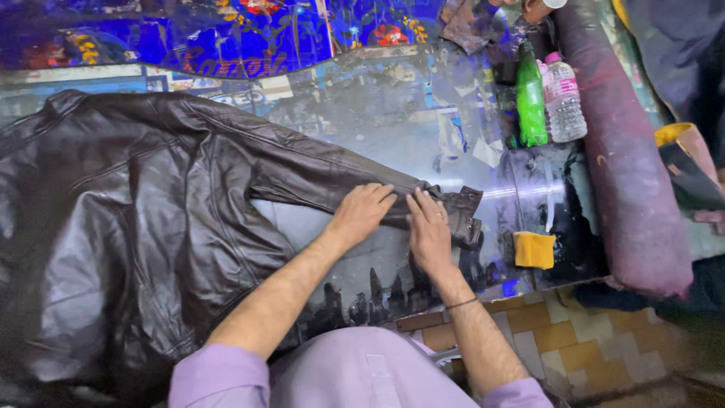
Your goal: The person pours liquid from a green plastic bottle onto a sponge and wipes the surface of a brown leather jacket spread on a work table. They reposition the jacket and continue wiping different areas, including the sleeves and body, throughout the clip.
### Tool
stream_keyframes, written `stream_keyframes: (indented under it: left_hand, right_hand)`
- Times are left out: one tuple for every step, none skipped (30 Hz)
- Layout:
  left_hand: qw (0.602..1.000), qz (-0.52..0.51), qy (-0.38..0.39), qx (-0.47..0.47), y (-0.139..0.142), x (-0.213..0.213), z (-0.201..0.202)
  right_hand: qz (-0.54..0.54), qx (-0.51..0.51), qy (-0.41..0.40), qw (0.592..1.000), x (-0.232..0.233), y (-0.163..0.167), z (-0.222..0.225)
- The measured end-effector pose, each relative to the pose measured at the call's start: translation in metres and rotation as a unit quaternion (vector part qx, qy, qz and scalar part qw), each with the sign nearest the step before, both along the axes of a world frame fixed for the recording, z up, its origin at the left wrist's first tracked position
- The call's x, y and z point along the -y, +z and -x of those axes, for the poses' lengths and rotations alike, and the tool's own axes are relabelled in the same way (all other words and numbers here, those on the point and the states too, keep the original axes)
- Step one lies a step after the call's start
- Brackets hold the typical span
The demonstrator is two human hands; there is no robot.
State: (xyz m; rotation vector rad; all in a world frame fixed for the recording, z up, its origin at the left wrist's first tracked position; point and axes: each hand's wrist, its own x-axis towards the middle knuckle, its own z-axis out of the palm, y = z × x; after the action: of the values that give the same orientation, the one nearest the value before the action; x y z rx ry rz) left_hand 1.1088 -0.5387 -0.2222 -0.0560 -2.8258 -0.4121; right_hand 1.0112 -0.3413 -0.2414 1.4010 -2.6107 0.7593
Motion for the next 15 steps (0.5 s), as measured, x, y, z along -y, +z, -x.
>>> stream_keyframes:
  left_hand:
    - [0.999,0.027,0.009,-0.021,-0.008,-0.004,0.004]
    - [0.998,0.055,0.019,-0.040,-0.013,-0.005,0.006]
    - [0.994,0.084,0.028,-0.060,-0.017,-0.002,0.005]
    - [0.996,0.073,0.035,-0.029,-0.016,0.006,0.004]
    - [0.997,0.060,0.044,0.005,-0.015,0.016,-0.003]
    - [0.997,0.047,0.051,0.044,-0.013,0.026,-0.013]
    - [0.987,0.089,0.122,0.057,-0.009,0.043,-0.020]
    - [0.970,0.131,0.192,0.065,-0.004,0.061,-0.026]
    - [0.952,0.109,0.278,0.061,0.001,0.085,-0.039]
    - [0.928,0.088,0.357,0.055,0.006,0.110,-0.050]
    - [0.925,0.084,0.369,0.022,0.010,0.127,-0.055]
    - [0.922,0.077,0.379,-0.010,0.012,0.137,-0.057]
    - [0.916,0.085,0.390,0.028,0.011,0.141,-0.058]
    - [0.909,0.090,0.401,0.065,0.011,0.145,-0.060]
    - [0.902,0.093,0.410,0.102,0.010,0.145,-0.060]
  right_hand:
    - [-0.062,-0.069,0.002,0.996,0.006,-0.004,0.002]
    - [-0.121,-0.137,0.004,0.983,0.012,-0.008,0.004]
    - [-0.122,-0.121,0.006,0.985,0.015,-0.013,0.006]
    - [-0.121,-0.108,0.011,0.987,0.018,-0.016,0.008]
    - [-0.120,-0.092,0.020,0.988,0.020,-0.017,0.008]
    - [-0.129,-0.091,0.019,0.987,0.020,-0.018,0.008]
    - [-0.134,-0.092,0.013,0.987,0.020,-0.022,0.010]
    - [-0.139,-0.096,0.007,0.986,0.018,-0.024,0.010]
    - [-0.136,-0.093,0.015,0.986,0.018,-0.025,0.010]
    - [-0.132,-0.091,0.019,0.987,0.017,-0.026,0.011]
    - [-0.129,-0.089,0.019,0.987,0.016,-0.026,0.011]
    - [-0.128,-0.079,0.019,0.988,0.017,-0.026,0.012]
    - [-0.129,-0.070,0.020,0.989,0.018,-0.027,0.013]
    - [-0.132,-0.063,0.021,0.989,0.020,-0.027,0.014]
    - [-0.131,-0.064,0.025,0.989,0.022,-0.027,0.015]
